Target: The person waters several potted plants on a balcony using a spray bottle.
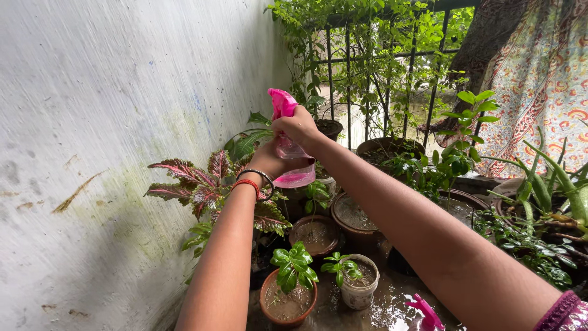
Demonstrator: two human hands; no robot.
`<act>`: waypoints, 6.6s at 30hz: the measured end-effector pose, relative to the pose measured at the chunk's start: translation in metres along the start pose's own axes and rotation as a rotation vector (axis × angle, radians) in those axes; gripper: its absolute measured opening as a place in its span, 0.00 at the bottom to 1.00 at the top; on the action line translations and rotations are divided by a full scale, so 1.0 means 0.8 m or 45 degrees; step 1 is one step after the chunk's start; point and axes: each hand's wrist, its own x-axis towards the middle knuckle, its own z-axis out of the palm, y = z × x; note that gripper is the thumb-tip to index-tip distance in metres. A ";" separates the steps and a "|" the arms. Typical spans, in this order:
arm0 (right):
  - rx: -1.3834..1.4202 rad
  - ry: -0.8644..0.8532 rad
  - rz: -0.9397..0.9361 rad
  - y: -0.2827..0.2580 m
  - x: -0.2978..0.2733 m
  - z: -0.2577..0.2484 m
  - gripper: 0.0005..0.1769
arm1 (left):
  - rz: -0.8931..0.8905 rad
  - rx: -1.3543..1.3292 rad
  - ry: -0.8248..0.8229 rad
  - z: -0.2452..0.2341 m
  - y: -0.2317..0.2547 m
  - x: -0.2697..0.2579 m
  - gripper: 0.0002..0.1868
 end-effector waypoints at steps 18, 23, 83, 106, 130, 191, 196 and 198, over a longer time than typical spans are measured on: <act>-0.159 0.014 0.074 -0.004 0.003 0.004 0.08 | 0.094 -0.061 -0.031 -0.007 0.012 -0.011 0.47; -0.063 -0.211 0.025 -0.023 -0.002 -0.006 0.09 | 0.037 -0.075 0.000 -0.008 0.025 -0.021 0.42; -0.475 0.181 0.376 0.263 -0.201 -0.030 0.10 | -0.099 -0.346 -0.485 0.272 -0.169 -0.112 0.63; -0.557 0.146 0.440 0.262 -0.199 -0.035 0.11 | -0.161 -0.408 -0.497 0.275 -0.161 -0.112 0.60; -0.335 0.476 0.251 0.208 -0.212 -0.164 0.11 | 0.126 -0.491 -0.569 0.320 -0.030 -0.052 0.46; -0.568 0.270 0.361 0.211 -0.167 -0.083 0.07 | -0.156 -0.643 -0.546 0.256 -0.085 -0.079 0.39; -0.471 0.235 0.165 0.148 -0.121 -0.072 0.08 | 0.147 -0.429 -0.403 0.191 -0.052 -0.048 0.42; -0.489 0.230 0.175 0.123 -0.104 -0.069 0.08 | 0.087 -0.360 -0.397 0.164 -0.038 -0.037 0.42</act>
